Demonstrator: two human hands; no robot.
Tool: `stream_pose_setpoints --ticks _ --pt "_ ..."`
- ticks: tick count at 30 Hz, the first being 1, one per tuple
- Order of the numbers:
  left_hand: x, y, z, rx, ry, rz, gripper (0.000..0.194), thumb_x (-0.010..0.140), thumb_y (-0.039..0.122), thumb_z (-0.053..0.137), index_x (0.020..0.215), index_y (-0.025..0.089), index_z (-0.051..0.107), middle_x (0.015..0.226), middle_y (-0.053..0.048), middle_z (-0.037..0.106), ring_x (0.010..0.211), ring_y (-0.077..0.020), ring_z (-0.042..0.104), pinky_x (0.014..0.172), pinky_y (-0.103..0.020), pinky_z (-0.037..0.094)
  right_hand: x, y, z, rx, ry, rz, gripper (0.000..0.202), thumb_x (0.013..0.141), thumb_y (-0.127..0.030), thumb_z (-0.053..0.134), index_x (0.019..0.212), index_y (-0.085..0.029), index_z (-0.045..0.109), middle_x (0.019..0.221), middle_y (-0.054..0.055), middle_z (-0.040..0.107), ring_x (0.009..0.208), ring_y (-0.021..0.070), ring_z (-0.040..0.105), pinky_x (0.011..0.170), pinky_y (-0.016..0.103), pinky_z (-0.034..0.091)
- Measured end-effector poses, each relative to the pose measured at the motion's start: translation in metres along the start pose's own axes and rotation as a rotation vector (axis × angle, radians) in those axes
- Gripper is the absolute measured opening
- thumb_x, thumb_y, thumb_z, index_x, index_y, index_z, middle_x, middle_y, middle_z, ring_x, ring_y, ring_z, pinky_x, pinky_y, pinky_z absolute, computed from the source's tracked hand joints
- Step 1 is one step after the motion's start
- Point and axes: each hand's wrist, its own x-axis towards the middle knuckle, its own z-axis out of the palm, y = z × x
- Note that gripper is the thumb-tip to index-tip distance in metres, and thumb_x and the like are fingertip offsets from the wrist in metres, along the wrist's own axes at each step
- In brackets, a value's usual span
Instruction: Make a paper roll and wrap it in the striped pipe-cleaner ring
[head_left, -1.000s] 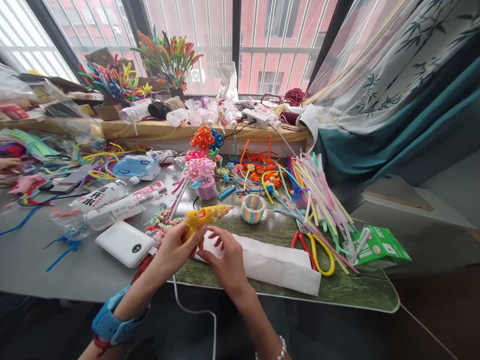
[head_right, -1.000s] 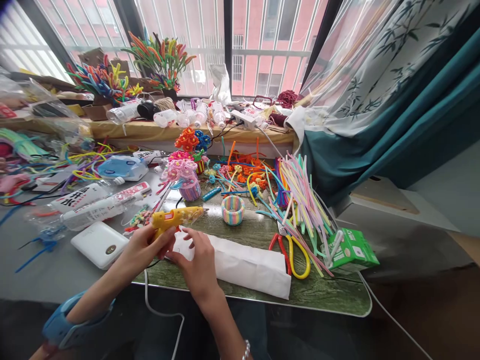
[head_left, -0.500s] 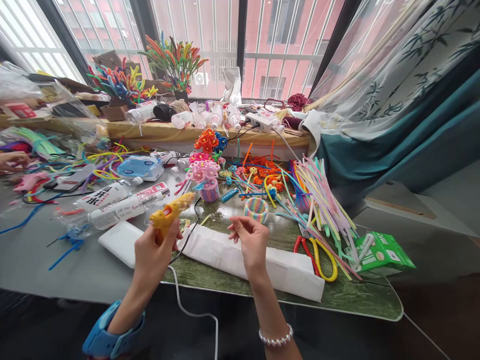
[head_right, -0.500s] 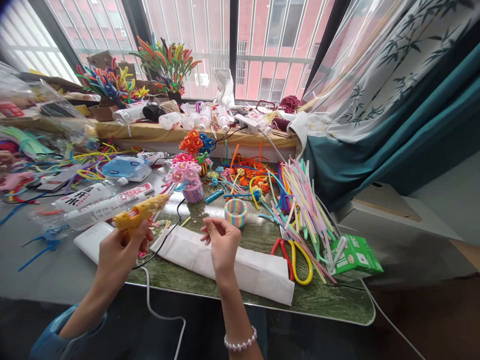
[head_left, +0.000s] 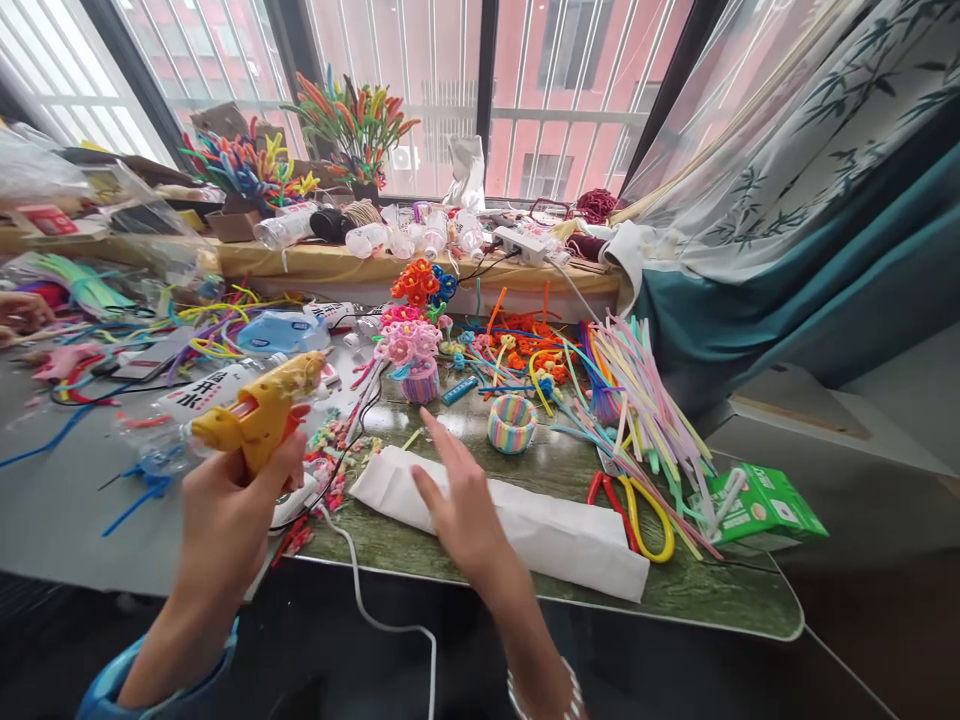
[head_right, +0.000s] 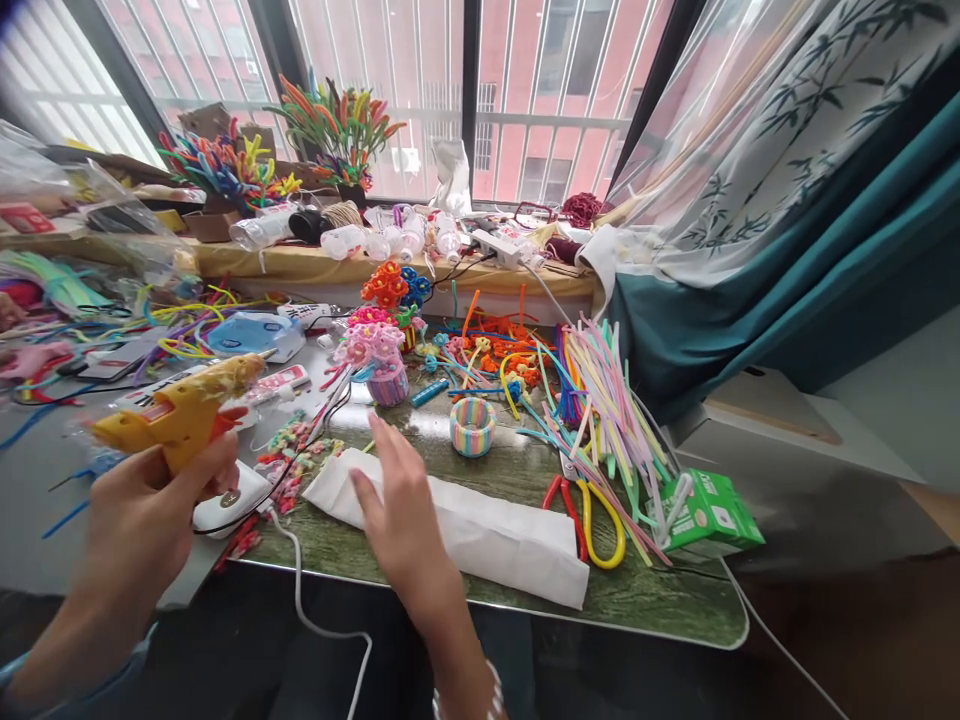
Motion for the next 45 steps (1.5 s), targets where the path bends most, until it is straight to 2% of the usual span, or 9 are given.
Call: stream_pose_setpoints --ticks 3,5,7,10,14,18,25,33,45 --pt "-0.004 0.015 0.003 0.062 -0.222 -0.042 0.038 0.058 0.051 0.076 0.056 0.018 0.058 0.050 0.002 0.053 0.048 -0.0108 0.046 0.043 -0.023 0.035 -0.074 0.010 -0.040 -0.293 0.189 -0.052 0.038 0.099 -0.015 0.047 0.134 -0.025 0.057 0.133 0.005 0.064 0.129 0.0188 0.054 0.109 0.036 0.043" --pt "-0.010 0.023 0.010 0.164 -0.428 0.003 0.040 0.063 0.057 0.070 0.053 0.019 0.058 0.047 0.002 0.053 0.044 -0.0108 0.044 0.041 -0.023 0.033 -0.115 0.021 -0.058 -0.495 0.289 -0.116 0.037 0.096 -0.010 0.052 0.128 -0.025 0.062 0.122 0.004 0.069 0.122 0.0192 0.058 0.106 0.035 0.043" --pt "-0.018 0.028 0.022 0.208 -0.669 0.087 0.044 0.072 0.057 0.062 0.049 0.021 0.057 0.044 0.000 0.053 0.042 -0.0118 0.046 0.042 -0.024 0.035 -0.140 0.032 -0.069 -0.691 0.282 -0.117 0.037 0.096 -0.015 0.053 0.132 -0.023 0.060 0.127 0.006 0.067 0.123 0.0221 0.058 0.107 0.038 0.041" --pt "-0.034 0.033 0.047 0.233 -0.967 0.192 0.044 0.082 0.052 0.053 0.049 0.023 0.058 0.043 0.000 0.054 0.041 -0.0128 0.048 0.044 -0.024 0.037 -0.152 0.048 -0.074 -0.857 0.208 -0.028 0.040 0.099 -0.027 0.050 0.139 -0.022 0.055 0.139 0.008 0.060 0.131 0.0274 0.052 0.107 0.044 0.041" --pt "-0.056 0.039 0.080 0.286 -1.187 0.272 0.030 0.086 0.046 0.053 0.070 0.024 0.066 0.049 0.002 0.057 0.044 -0.0132 0.049 0.044 -0.024 0.033 -0.150 0.057 -0.072 -0.915 0.162 0.044 0.042 0.101 -0.034 0.048 0.141 -0.023 0.052 0.145 0.008 0.055 0.135 0.0298 0.048 0.111 0.051 0.037" --pt "-0.073 0.038 0.107 0.335 -1.246 0.394 0.028 0.090 0.045 0.053 0.080 0.023 0.067 0.064 0.001 0.065 0.054 -0.0135 0.053 0.051 -0.023 0.035 -0.154 0.056 -0.070 -0.940 0.221 0.095 0.041 0.099 -0.035 0.050 0.139 -0.027 0.055 0.148 0.011 0.049 0.137 0.0329 0.044 0.111 0.057 0.034" --pt "-0.093 0.026 0.138 0.271 -1.319 0.339 0.032 0.092 0.043 0.049 0.096 0.020 0.071 0.080 -0.002 0.072 0.067 -0.0162 0.062 0.061 -0.023 0.043 -0.162 0.055 -0.073 -0.856 0.314 0.141 0.038 0.100 -0.034 0.048 0.136 -0.024 0.056 0.143 0.014 0.050 0.136 0.0301 0.045 0.108 0.052 0.039" --pt "-0.100 0.024 0.147 0.274 -1.390 0.354 0.037 0.095 0.045 0.045 0.104 0.020 0.070 0.085 -0.002 0.073 0.071 -0.0169 0.064 0.065 -0.023 0.044 -0.172 0.060 -0.082 -0.894 0.373 0.186 0.035 0.100 -0.034 0.048 0.134 -0.034 0.059 0.147 0.010 0.046 0.130 0.0313 0.049 0.103 0.054 0.040" --pt "-0.105 0.022 0.152 0.329 -1.412 0.343 0.038 0.094 0.045 0.046 0.103 0.017 0.070 0.082 -0.004 0.072 0.066 -0.0164 0.062 0.061 -0.024 0.041 -0.176 0.063 -0.081 -0.800 0.389 0.215 0.037 0.099 -0.031 0.050 0.135 -0.033 0.059 0.147 0.013 0.041 0.131 0.0322 0.047 0.102 0.056 0.042"
